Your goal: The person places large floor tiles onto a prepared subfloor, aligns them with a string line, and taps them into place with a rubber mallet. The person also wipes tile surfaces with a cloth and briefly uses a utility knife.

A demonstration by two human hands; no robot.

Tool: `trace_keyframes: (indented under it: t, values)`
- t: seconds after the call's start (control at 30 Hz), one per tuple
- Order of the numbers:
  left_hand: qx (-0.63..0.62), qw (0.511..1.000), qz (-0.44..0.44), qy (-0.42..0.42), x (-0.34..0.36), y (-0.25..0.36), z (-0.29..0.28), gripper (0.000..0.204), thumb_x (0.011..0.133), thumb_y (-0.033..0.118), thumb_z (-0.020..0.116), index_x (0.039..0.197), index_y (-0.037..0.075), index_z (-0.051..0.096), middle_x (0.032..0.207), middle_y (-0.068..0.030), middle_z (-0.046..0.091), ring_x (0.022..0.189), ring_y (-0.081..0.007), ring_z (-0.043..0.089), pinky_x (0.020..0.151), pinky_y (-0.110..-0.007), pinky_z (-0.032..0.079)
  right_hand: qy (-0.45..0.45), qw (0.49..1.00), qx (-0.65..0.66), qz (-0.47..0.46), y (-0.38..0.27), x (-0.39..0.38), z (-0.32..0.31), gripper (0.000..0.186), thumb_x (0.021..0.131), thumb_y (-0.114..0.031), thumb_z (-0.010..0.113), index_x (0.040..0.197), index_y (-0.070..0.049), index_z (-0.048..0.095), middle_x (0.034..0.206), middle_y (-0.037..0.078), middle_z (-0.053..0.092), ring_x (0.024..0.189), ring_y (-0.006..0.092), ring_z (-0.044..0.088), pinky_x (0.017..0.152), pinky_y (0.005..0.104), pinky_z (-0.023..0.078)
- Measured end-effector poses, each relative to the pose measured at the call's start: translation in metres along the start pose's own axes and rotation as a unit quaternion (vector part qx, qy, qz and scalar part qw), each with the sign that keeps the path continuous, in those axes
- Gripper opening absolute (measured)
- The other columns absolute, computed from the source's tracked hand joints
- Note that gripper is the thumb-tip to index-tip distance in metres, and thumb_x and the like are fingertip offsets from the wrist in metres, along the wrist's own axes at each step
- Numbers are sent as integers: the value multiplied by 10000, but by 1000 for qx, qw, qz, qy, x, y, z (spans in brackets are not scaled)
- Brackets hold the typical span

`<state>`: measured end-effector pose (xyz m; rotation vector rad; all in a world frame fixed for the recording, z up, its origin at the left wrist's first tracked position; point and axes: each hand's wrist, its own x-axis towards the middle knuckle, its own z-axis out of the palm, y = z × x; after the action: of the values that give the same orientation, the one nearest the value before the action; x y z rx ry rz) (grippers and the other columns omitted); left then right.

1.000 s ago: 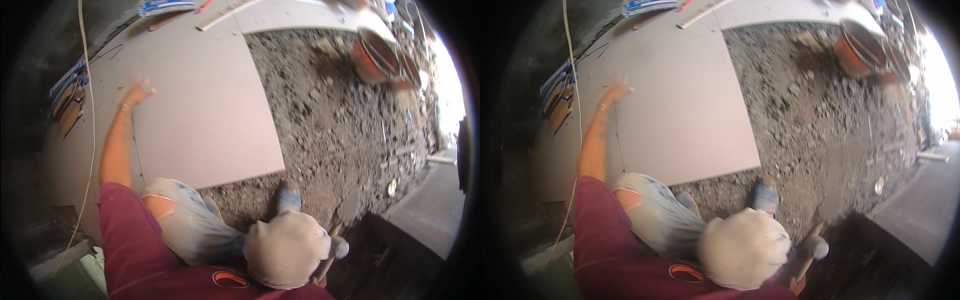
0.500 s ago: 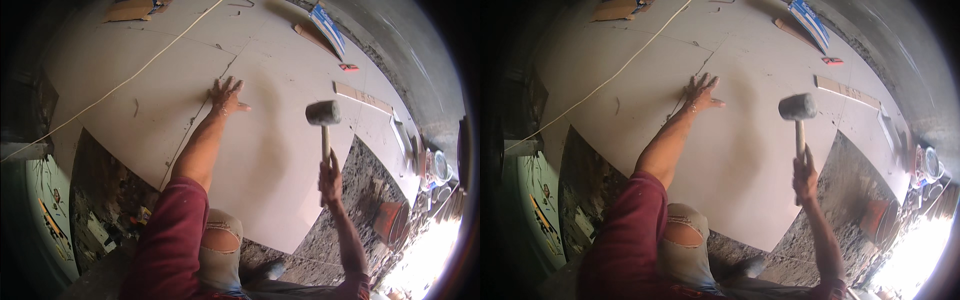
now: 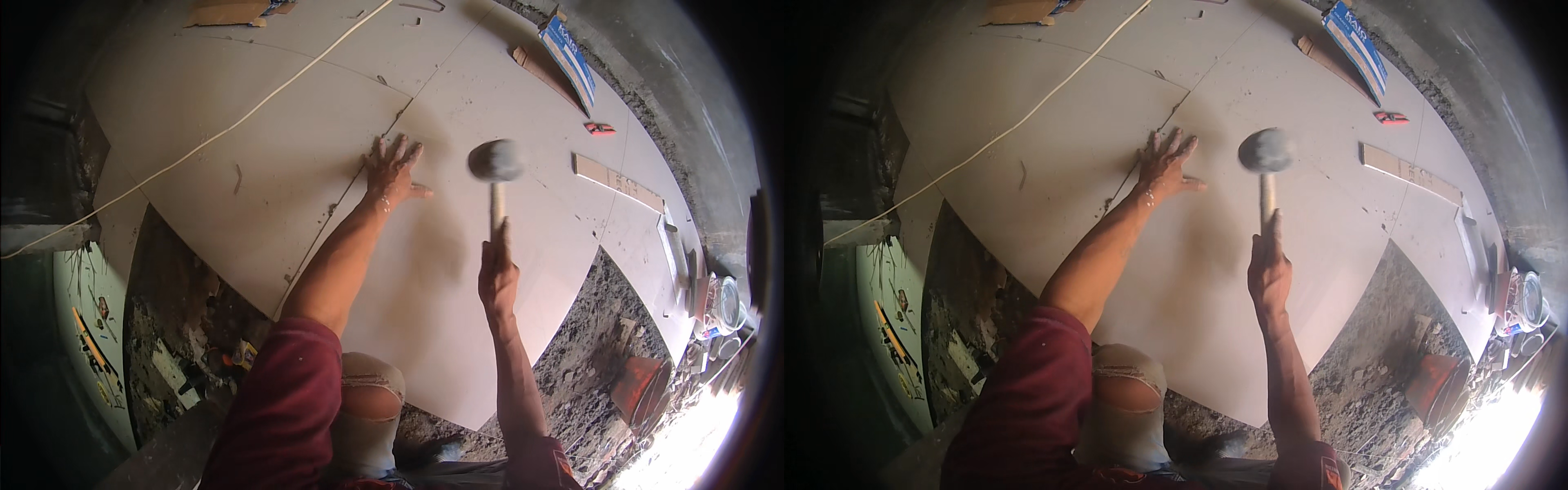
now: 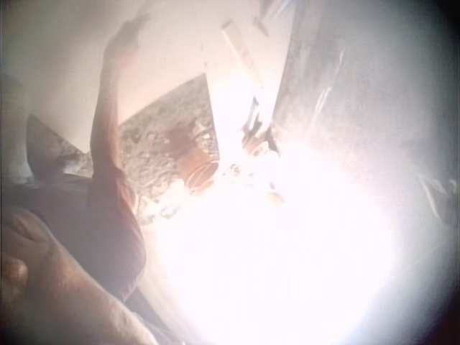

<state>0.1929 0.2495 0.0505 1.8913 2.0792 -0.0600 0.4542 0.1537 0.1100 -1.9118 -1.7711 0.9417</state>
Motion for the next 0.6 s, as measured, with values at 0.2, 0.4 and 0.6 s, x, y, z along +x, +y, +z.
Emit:
trace_keyframes:
  t: [0.2,0.4,0.6]
  values:
    - [-9,1000,11,9,-3,-1,5,1098,699,723,735,1589,296,255,1679,-56,135,1510,-475,73,1144,-715,203,6,997,80,-19,-21,8,-9,565,1031,-202,539,1555,-121,343,923,248,692,715,218,658,713,347,538]
    - [-6,1000,19,15,-7,-4,10,1076,720,722,717,1589,293,251,1680,-33,132,1529,-403,89,1165,-685,202,79,989,119,-30,-32,-1,6,556,1040,-203,515,1561,-123,337,913,221,694,722,199,652,715,349,533]
    - [-2,999,10,32,-9,-3,11,1088,706,745,713,1587,311,244,1674,-2,159,1533,-369,107,1177,-675,195,71,992,93,-51,-18,21,3,562,1018,-205,567,1545,-163,377,891,227,695,718,271,686,689,373,536]
